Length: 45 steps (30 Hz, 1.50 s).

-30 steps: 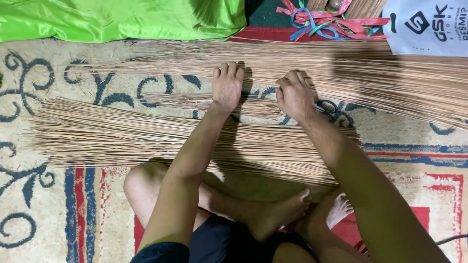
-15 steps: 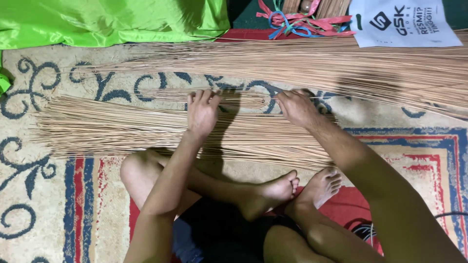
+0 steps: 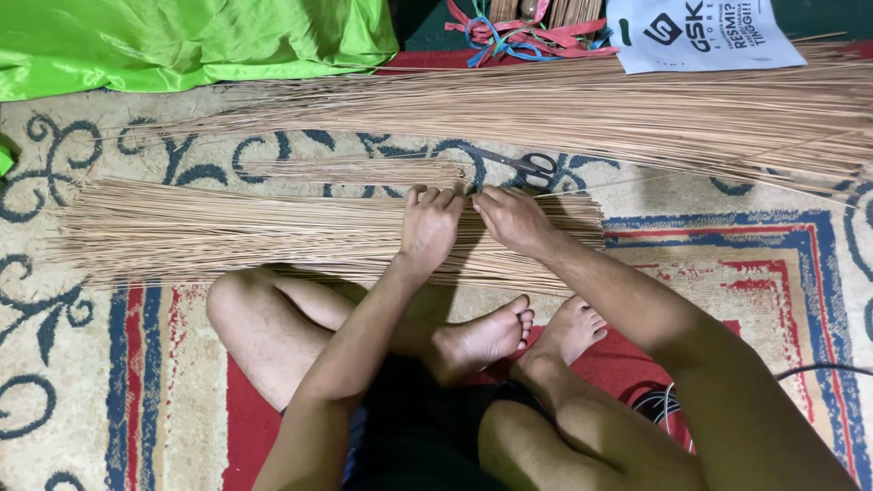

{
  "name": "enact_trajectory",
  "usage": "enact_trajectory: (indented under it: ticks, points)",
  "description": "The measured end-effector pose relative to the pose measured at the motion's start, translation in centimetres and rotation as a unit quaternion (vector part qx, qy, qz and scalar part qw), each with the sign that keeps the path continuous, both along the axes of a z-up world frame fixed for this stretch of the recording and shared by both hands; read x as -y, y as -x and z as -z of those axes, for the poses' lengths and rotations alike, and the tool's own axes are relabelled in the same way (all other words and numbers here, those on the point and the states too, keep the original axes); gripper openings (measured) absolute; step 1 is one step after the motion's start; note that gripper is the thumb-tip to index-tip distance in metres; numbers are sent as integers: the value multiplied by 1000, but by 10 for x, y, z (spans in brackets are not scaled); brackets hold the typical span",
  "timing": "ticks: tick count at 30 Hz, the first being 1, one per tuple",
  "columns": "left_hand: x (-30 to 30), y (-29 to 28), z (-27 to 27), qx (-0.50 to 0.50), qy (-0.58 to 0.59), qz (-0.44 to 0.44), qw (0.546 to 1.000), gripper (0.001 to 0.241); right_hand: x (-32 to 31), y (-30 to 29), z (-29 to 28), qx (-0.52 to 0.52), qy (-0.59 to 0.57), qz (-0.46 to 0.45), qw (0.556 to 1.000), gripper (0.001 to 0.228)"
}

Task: The person gathers thin wooden sticks into a bundle, aligning them by hand, and trimming the ends with scissors.

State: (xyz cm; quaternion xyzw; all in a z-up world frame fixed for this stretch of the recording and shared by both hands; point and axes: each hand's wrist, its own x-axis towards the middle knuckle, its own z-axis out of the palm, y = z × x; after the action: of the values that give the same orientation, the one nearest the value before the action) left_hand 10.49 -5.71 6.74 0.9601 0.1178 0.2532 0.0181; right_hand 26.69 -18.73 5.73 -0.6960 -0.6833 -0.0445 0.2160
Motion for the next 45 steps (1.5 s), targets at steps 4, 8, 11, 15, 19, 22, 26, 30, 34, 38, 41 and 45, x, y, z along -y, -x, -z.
enact_trajectory:
  ticks: [4, 8, 11, 15, 19, 22, 26, 30, 34, 38, 41, 45]
  points:
    - [-18, 16, 7, 6, 6, 3, 1000, 13, 26, -28, 13, 14, 11, 10, 1000, 13]
    - [-58, 46, 27, -31, 13, -20, 999, 21, 58, -59, 23, 9, 51, 39, 998, 16]
    - [-67, 57, 31, -37, 4, -32, 999, 20, 68, -66, 27, 22, 56, 55, 997, 14]
    - [-35, 39, 11, -45, 5, -19, 999, 18, 57, -48, 45, 15, 41, 39, 998, 13]
    - [2, 13, -3, -14, 9, 10, 1000, 11, 29, -6, 26, 7, 39, 44, 998, 14]
    - [4, 11, -7, -9, -11, 24, 1000, 8, 28, -1, 8, -19, 45, 34, 998, 12]
    - [-24, 30, 17, -54, 11, -5, 998, 14, 52, -40, 47, 0, 56, 46, 997, 15]
    - [-60, 62, 37, -74, 5, -41, 996, 10, 81, -59, 42, 75, 55, 94, 991, 14]
    - [-48, 56, 29, -88, 22, -53, 995, 12, 80, -58, 59, 83, 54, 96, 990, 15]
    - [-6, 29, -5, -62, 10, -4, 998, 9, 56, -25, 61, 36, 42, 65, 996, 13]
    - [14, 12, 4, -68, 14, 19, 997, 10, 39, 2, 32, 26, 26, 48, 998, 10]
    - [11, 17, -5, -50, 2, 33, 998, 7, 42, 0, 29, 41, 18, 61, 997, 11]
